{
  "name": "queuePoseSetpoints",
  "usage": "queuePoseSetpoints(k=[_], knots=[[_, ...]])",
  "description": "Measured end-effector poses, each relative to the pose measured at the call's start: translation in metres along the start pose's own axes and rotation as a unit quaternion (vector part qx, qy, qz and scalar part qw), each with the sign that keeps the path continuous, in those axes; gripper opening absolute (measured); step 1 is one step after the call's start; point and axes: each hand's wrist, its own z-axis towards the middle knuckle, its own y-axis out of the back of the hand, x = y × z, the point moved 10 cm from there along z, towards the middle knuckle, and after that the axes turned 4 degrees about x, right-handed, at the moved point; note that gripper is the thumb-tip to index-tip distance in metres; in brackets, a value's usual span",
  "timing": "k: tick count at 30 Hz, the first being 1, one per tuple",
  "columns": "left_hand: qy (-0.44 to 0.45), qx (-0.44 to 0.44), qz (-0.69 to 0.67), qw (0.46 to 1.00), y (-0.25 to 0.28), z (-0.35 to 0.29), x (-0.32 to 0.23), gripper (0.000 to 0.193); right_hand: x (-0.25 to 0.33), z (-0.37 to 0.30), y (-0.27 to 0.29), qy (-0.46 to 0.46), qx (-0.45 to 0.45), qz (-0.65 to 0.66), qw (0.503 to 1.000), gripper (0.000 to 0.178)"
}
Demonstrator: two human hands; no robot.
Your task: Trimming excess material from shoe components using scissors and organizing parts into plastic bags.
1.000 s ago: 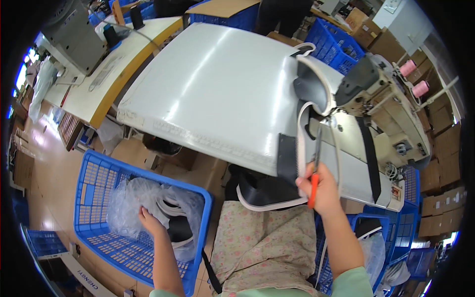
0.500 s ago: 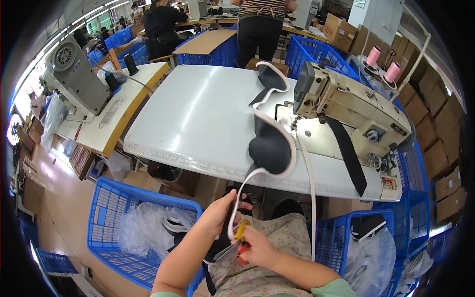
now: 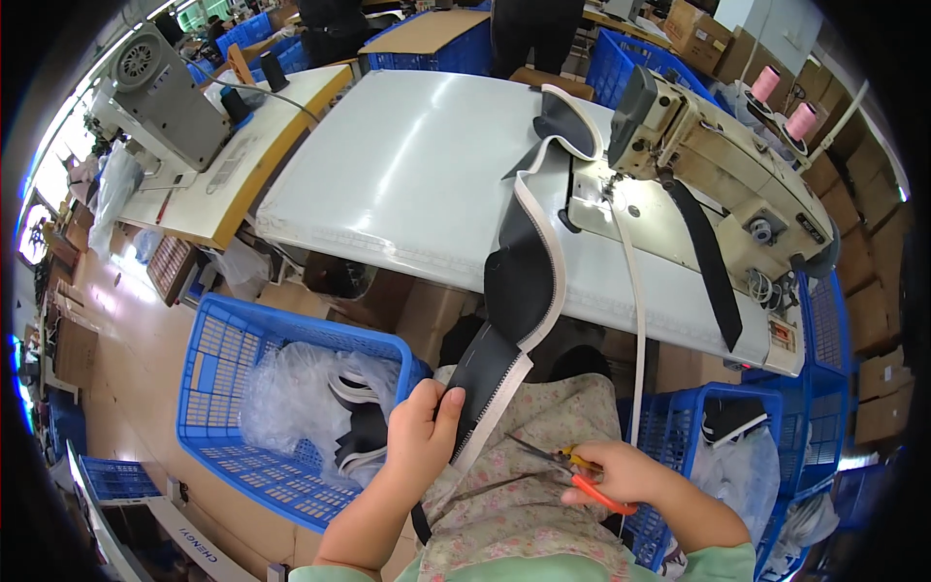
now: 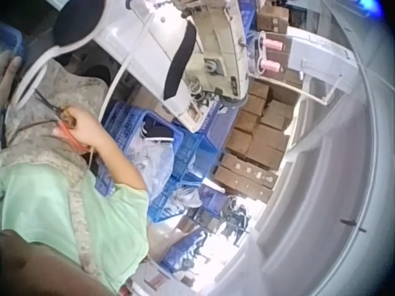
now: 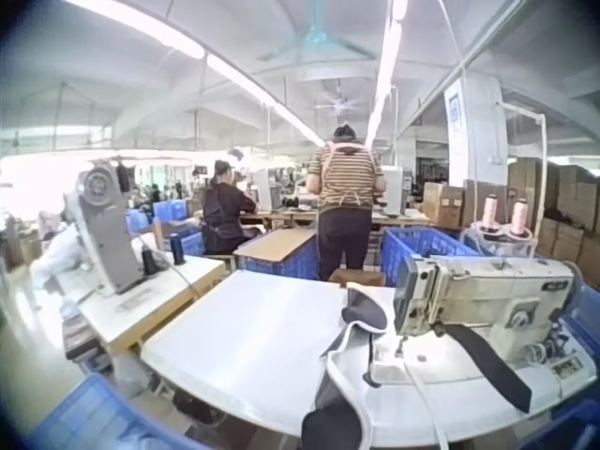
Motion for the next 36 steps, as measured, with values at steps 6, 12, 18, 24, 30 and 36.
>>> queuePoseSetpoints(k=[6, 12, 18, 24, 30, 36], knots=[[-0.043, 0.015, 0.052, 0.998, -0.017, -0.006, -0.011, 0.025, -0.003, 0.000, 0.004, -0.067, 0.031, 0.039, 0.997, 0.059], [-0.106, 0.014, 0.074, 0.992, -0.023, -0.011, -0.025, 0.023, -0.001, 0.004, 0.007, -0.055, 0.016, 0.019, 0.998, 0.062], [-0.086, 0.024, 0.067, 0.994, -0.026, -0.011, -0.022, 0.022, -0.006, 0.002, 0.007, -0.068, 0.017, 0.030, 0.997, 0.064], [-0.063, 0.023, 0.032, 0.997, -0.019, -0.012, -0.016, 0.023, -0.014, -0.007, 0.004, -0.104, 0.053, 0.049, 0.992, 0.062], [-0.006, 0.072, 0.042, 0.997, -0.003, -0.047, -0.002, 0.022, 0.000, 0.003, 0.110, 0.014, -0.259, 0.110, 0.959, 0.042], [0.025, 0.048, 0.030, 0.998, 0.020, -0.078, 0.000, 0.028, 0.008, 0.098, 0.185, -0.010, -0.465, 0.046, 0.884, 0.033]])
